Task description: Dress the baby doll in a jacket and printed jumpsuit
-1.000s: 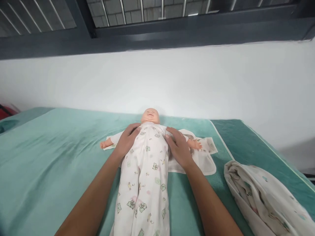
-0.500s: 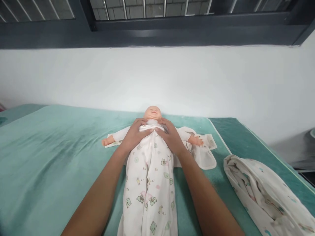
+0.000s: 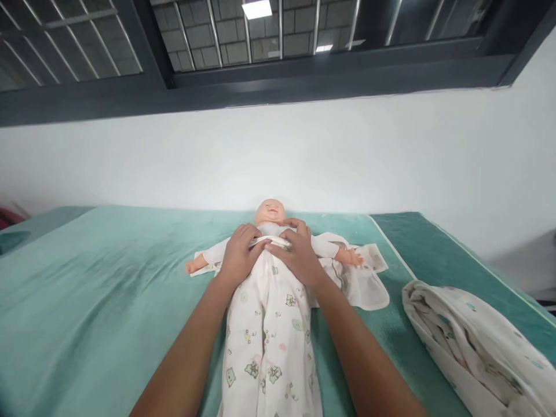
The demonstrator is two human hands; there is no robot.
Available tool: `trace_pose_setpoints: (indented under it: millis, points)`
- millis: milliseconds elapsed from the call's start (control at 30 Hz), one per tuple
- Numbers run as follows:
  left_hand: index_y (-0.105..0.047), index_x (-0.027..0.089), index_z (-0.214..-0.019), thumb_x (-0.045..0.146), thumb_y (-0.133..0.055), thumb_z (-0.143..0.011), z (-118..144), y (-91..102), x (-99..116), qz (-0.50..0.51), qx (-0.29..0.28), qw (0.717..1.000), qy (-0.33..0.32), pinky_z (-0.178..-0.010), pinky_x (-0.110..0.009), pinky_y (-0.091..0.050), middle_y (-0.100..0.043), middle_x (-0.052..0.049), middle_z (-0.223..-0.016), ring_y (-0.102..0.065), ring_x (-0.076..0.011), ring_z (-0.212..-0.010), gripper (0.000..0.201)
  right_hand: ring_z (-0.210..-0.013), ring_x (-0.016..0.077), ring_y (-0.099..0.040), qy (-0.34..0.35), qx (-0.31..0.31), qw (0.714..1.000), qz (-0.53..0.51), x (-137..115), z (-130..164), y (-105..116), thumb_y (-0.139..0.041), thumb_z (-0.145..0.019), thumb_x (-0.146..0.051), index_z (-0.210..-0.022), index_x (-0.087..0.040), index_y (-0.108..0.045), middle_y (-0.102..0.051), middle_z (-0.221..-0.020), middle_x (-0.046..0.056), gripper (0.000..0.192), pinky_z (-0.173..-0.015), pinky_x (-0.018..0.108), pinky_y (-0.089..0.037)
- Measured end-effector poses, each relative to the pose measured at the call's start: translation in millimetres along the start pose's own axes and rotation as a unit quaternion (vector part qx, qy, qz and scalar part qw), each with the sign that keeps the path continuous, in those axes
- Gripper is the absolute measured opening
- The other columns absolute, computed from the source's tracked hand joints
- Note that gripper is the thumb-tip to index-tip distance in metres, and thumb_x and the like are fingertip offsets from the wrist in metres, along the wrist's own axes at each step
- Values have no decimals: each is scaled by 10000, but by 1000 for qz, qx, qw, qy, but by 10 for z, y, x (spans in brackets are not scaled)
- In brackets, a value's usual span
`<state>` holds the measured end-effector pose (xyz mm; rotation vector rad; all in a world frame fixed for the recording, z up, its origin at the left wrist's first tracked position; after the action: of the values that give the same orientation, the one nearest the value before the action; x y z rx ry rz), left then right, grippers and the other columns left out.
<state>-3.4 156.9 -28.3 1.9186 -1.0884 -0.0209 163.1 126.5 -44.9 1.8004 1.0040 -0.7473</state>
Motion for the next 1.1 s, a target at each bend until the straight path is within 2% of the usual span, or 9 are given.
trace_pose_setpoints:
  millis: [67, 167, 300, 367, 500, 600, 767, 867, 1100]
  points:
    - [-526, 222, -837, 378, -502, -942, 2, 11, -18, -2, 1, 1000, 6, -780, -325, -422, -618, -27, -866, -549, -198, -875, 189, -1186, 273, -416, -10, -3, 1000, -18, -8, 56, 71, -678, -760, -513, -713, -223, -561, -477, -1204, 65, 316, -1039, 440, -322]
    - [-536, 222, -843, 410, -507, -935, 5, 16, -53, 3, 4, 1000, 20, -770, -320, -429, -620, -27, -855, -565, -197, -869, 211, -960, 214, -501, -59, -8, 990, -126, 36, 154, 212, -646, -783, -503, -657, -207, -517, -513, -1054, 43, 346, -862, 345, -406]
    - [-551, 221, -847, 418, -520, -924, 24, 1, -94, 4, 5, 999, 42, -762, -317, -438, -625, -29, -845, -579, -199, -855, 214, -756, 159, -460, -97, 3, 963, -252, 142, 277, 307, -631, -804, -488, -666, -202, -495, -497, -815, 5, 345, -701, 285, -380]
    - [-560, 218, -857, 414, -533, -916, 37, -8, -111, 8, 8, 998, 59, -764, -315, -441, -636, -31, -859, -590, -200, -862, 206, -677, 139, -403, -109, -5, 969, -223, 192, 327, 294, -632, -804, -508, -648, -202, -466, -428, -693, -17, 381, -632, 268, -335]
    - [-573, 218, -864, 423, -552, -900, 54, -16, -129, 21, 20, 996, 85, -761, -310, -439, -654, -27, -878, -605, -200, -862, 209, -590, 109, -273, -134, -32, 988, -71, 262, 396, 279, -614, -804, -568, -586, -205, -364, -291, -597, -47, 492, -549, 262, -213]
    - [-581, 219, -856, 428, -565, -888, 55, -14, -122, 29, 23, 995, 97, -764, -310, -436, -657, -20, -863, -605, -198, -853, 212, -619, 115, -341, -118, -93, 987, -57, 255, 427, 322, -581, -824, -569, -631, -198, -447, -387, -639, -42, 439, -572, 254, -261]
    - [-589, 217, -801, 421, -619, -839, 99, 18, -83, 72, 23, 986, 146, -765, -304, -430, -652, -3, -836, -594, -188, -834, 210, -766, 161, -484, -104, -166, 977, -87, 204, 467, 411, -725, -701, -490, -860, -191, -588, -546, -815, -17, 365, -667, 263, -371]
    - [-580, 215, -755, 446, -643, -810, 179, 60, -32, 106, 24, 980, 166, -769, -295, -427, -637, 11, -814, -582, -179, -823, 245, -735, 158, -468, -110, -148, 981, -60, 201, 468, 401, -729, -674, -522, -821, -187, -572, -529, -772, -21, 398, -644, 261, -356]
    - [-549, 203, -709, 446, -653, -804, 514, 187, 106, 134, 14, 972, 192, -740, -282, -396, -604, 16, -767, -547, -161, -780, 281, -622, 117, -360, -117, -41, 992, -2, 263, 494, 326, -728, -639, -590, -632, -196, -457, -384, -626, -42, 478, -544, 242, -269]
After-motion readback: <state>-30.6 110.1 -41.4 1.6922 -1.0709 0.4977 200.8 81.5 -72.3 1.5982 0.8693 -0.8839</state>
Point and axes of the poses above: each hand's wrist, its own z-axis away from the middle knuckle, its own y-axis out of the back of the hand, x = y × z, the point moved 2 cm from there along -z, towards the middle knuckle
